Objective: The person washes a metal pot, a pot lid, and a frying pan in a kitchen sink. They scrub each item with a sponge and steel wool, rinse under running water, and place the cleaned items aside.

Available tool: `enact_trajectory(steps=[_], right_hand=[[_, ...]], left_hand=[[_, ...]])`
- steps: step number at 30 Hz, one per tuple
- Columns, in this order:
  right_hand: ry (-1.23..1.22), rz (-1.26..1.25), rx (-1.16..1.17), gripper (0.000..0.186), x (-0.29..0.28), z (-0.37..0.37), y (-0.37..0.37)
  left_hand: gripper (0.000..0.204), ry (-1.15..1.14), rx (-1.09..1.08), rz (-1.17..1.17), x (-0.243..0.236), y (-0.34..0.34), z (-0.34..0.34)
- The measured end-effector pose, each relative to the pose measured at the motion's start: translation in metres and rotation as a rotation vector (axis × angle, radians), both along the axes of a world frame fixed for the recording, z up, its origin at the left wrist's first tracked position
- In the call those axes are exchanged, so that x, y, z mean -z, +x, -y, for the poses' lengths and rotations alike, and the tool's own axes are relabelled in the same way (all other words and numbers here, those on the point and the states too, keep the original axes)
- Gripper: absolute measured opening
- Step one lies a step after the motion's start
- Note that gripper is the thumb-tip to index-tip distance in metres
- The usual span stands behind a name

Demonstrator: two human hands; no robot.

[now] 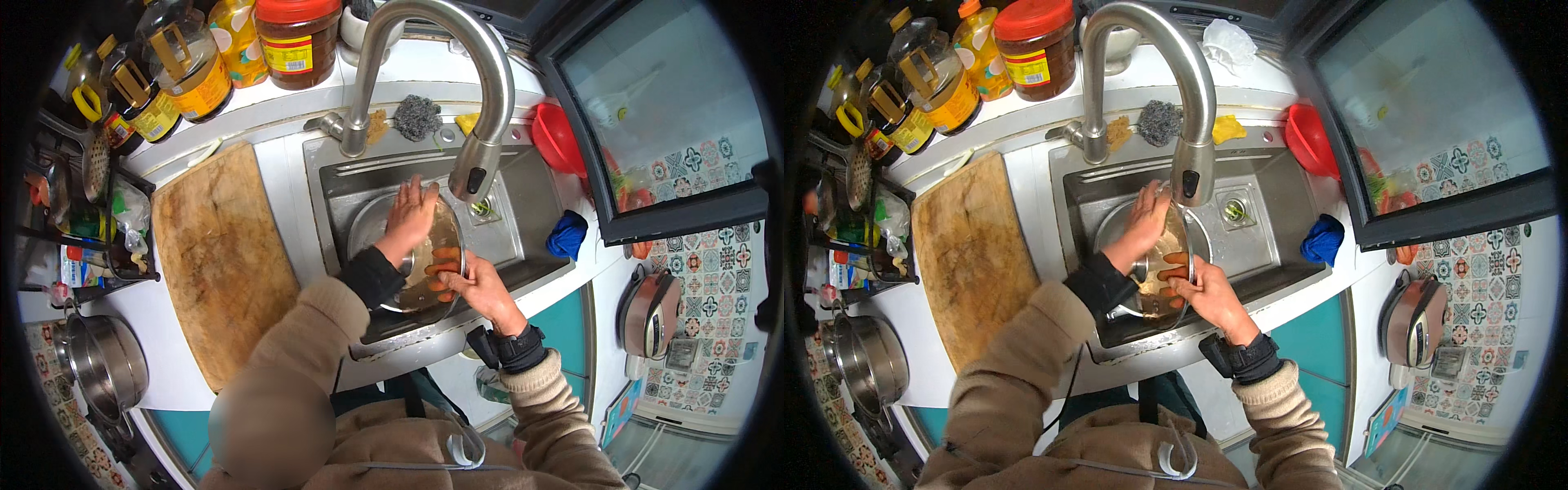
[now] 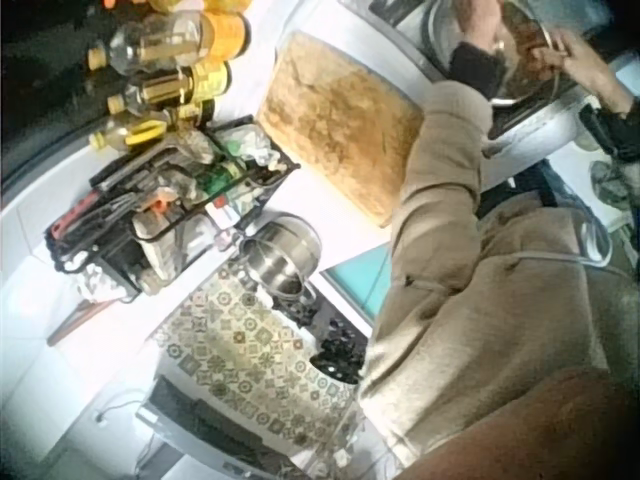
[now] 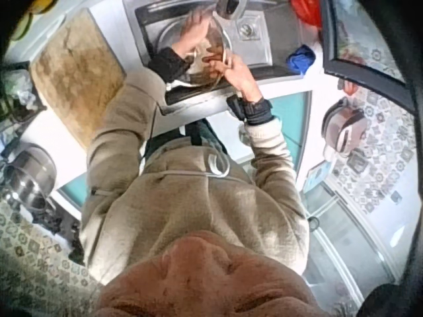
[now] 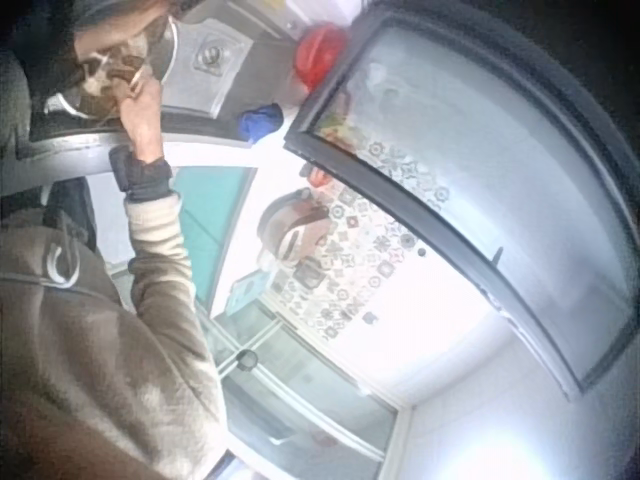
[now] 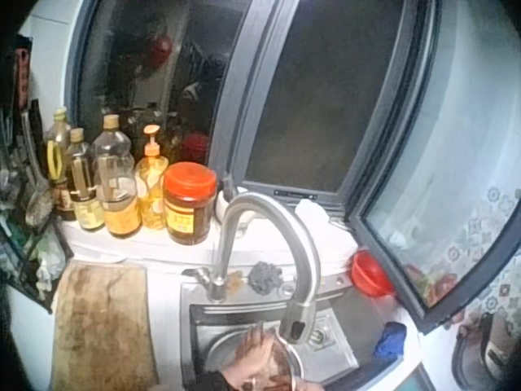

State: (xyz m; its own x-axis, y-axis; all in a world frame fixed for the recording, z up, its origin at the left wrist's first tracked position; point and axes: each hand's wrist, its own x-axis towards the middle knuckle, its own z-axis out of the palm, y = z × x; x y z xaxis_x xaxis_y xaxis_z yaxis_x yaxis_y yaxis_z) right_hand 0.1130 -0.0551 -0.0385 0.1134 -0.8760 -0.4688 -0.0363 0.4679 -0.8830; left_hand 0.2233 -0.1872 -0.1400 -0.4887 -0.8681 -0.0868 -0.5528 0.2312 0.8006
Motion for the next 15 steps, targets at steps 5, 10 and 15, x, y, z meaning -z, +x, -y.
enact_trajectory(steps=[5,10,15], right_hand=[[0.028,0.002,0.122,0.036,-0.018,-0.011,-0.015],[-0.026,0.297,0.423,0.030,0.009,-0.012,-0.051],[-0.102,0.579,0.872,0.026,0.081,-0.008,-0.047]], left_hand=[[0.075,0.360,0.214,-0.240,0.023,0.046,0.023],[0.056,1.018,0.048,-0.455,0.045,0.094,0.006],[0.025,1.156,-0.114,-1.208,0.029,0.083,-0.049]])
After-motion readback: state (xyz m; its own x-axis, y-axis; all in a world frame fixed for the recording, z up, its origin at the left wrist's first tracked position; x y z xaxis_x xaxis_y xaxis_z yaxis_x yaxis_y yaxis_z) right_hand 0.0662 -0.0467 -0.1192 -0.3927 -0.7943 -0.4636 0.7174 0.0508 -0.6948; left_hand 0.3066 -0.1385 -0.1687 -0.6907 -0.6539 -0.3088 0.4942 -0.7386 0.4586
